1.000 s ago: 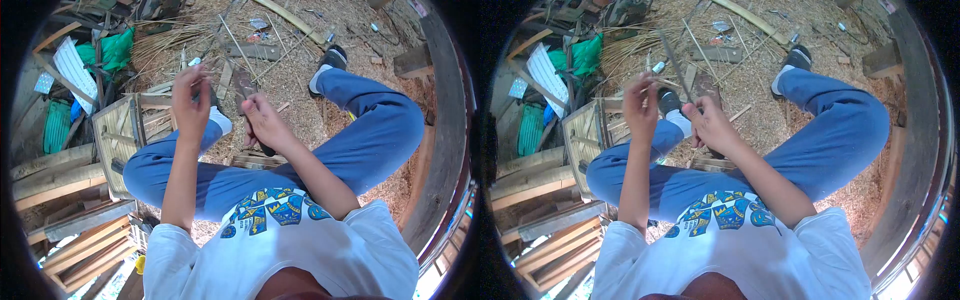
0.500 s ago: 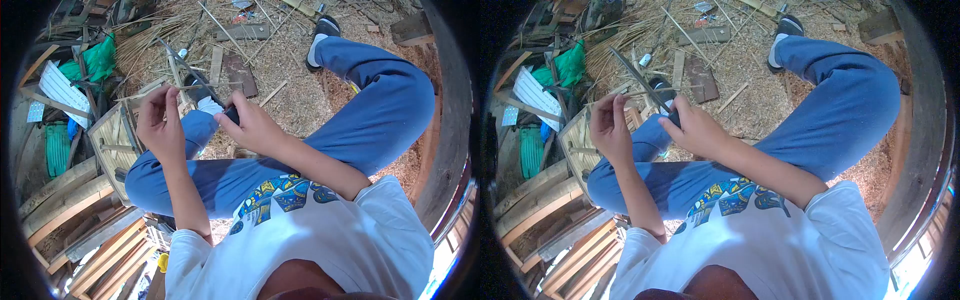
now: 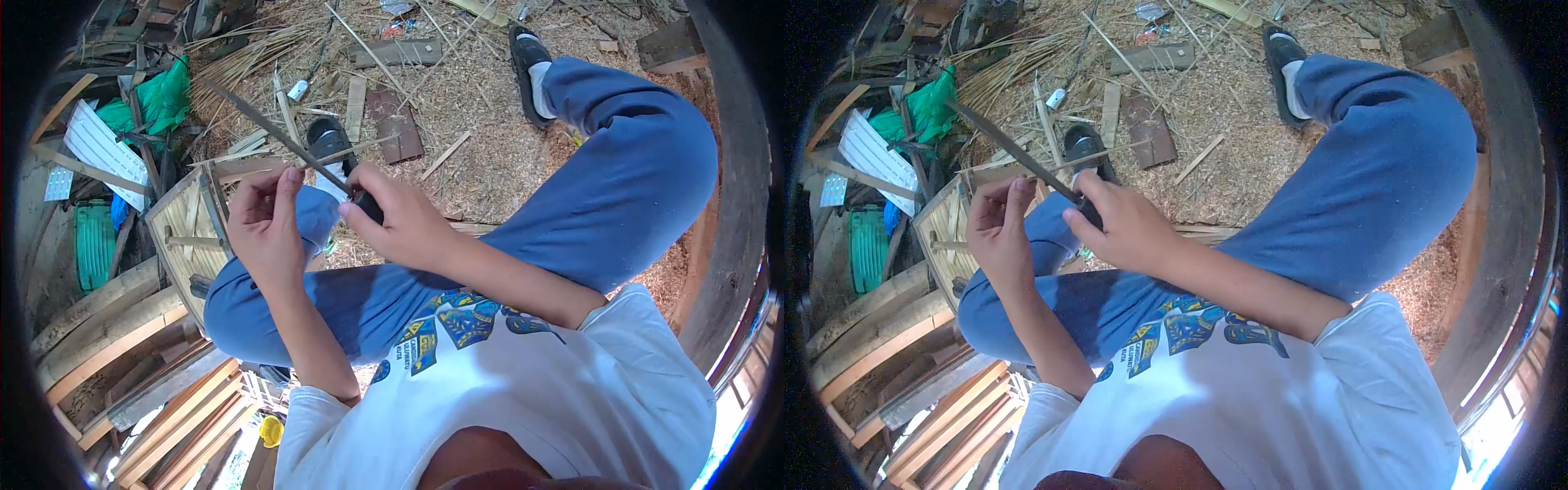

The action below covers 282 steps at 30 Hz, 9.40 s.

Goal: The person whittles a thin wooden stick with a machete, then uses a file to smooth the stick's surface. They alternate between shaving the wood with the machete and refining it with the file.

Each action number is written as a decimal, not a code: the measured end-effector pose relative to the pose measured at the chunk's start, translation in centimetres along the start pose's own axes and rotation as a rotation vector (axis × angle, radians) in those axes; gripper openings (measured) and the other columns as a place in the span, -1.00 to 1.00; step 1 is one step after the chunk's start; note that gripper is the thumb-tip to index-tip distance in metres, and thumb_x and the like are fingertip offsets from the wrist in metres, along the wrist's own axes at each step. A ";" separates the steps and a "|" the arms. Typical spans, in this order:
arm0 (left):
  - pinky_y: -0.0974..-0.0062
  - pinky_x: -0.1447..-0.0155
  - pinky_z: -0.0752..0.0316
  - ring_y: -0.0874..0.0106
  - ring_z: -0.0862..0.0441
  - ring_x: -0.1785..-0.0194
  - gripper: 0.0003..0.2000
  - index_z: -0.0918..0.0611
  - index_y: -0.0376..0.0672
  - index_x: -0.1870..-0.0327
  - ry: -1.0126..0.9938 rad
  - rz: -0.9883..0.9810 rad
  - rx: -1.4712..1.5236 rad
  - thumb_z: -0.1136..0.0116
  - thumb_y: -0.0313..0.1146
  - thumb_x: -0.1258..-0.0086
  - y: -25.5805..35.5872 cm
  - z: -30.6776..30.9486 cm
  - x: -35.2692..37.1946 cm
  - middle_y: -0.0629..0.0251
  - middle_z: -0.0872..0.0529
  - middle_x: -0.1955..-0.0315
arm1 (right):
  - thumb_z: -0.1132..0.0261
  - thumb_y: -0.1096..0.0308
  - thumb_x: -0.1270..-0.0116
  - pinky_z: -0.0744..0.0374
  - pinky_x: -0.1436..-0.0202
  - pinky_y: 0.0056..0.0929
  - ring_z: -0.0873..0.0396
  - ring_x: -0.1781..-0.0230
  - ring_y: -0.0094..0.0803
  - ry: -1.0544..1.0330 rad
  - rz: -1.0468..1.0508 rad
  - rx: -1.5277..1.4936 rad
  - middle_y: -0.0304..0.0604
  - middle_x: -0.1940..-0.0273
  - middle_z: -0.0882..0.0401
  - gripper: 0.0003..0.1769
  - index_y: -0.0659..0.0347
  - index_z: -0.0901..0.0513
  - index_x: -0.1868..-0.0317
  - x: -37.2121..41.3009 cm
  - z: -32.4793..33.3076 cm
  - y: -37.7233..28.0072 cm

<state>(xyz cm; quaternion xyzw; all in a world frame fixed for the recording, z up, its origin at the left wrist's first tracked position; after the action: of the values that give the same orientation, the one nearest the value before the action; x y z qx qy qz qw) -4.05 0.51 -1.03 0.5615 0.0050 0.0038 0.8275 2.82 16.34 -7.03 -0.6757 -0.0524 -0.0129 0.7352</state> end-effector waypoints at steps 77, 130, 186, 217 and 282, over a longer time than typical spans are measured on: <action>0.54 -0.09 -0.70 0.52 -0.76 0.15 -0.94 -0.70 -0.36 0.17 -0.046 0.020 -0.079 -0.30 -0.54 -0.51 -0.7 2.3 0.5 0.20 -0.81 0.25 | -0.11 -0.01 -0.59 -0.61 0.11 0.05 -0.69 0.21 0.20 -0.028 -0.220 0.203 0.20 0.29 -0.71 -0.55 0.20 -0.72 0.13 -0.5 -0.9 12.3; 0.69 0.09 -0.57 0.62 -0.73 0.19 -0.93 -0.66 -0.37 0.18 -0.059 -0.026 -0.060 -0.32 -0.57 -0.49 0.6 -0.2 2.0 0.24 -0.80 0.27 | -0.08 0.06 -0.66 -0.48 0.33 -0.19 -0.46 0.52 -0.31 0.024 -0.165 -0.063 -0.04 0.54 -0.50 -0.55 0.29 -0.61 0.22 0.0 -1.5 8.1; 0.65 0.10 -0.56 0.63 -0.69 0.20 -0.92 -0.64 -0.31 0.19 0.074 -0.143 -0.099 -0.26 -0.51 -0.55 -1.2 1.4 -0.4 0.32 -0.77 0.28 | -0.08 0.01 -0.63 -0.51 0.24 -0.04 -0.59 0.40 0.11 0.115 -0.146 -0.056 0.20 0.40 -0.63 -0.51 0.33 -0.64 0.18 -1.9 -1.2 8.2; 0.58 0.06 -0.65 0.52 -0.78 0.19 -0.88 -0.62 -0.35 0.27 0.098 -0.214 -0.276 -0.32 -0.53 -0.49 1.3 -2.9 1.2 0.16 -0.81 0.31 | -0.06 0.07 -0.69 -0.42 0.39 -0.37 -0.38 0.53 -0.54 -0.022 -0.158 -0.249 -0.30 0.56 -0.44 -0.52 0.27 -0.56 0.34 1.2 0.5 4.5; 0.60 0.19 -0.58 0.55 -0.74 0.29 -0.83 -0.60 -0.31 0.25 0.095 -0.162 -0.186 -0.31 -0.42 -0.54 -1.1 0.3 -1.3 0.19 -0.80 0.35 | -0.05 -0.04 -0.62 -0.56 0.24 -0.01 -0.69 0.39 0.00 0.080 -0.415 0.196 0.07 0.42 -0.67 -0.48 0.28 -0.67 0.17 -0.1 -0.6 17.8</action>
<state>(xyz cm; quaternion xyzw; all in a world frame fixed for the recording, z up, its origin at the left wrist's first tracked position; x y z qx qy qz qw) -5.39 -0.24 -1.96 0.4793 0.0893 -0.0359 0.8724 4.39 17.30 -24.79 -0.5749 -0.1621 -0.1853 0.7803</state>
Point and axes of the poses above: each hand's wrist, its own x-axis away from the middle knuckle, its own z-axis out of the back of the hand, y = z × x, the point moved 6 cm from there along -x, towards the middle knuckle
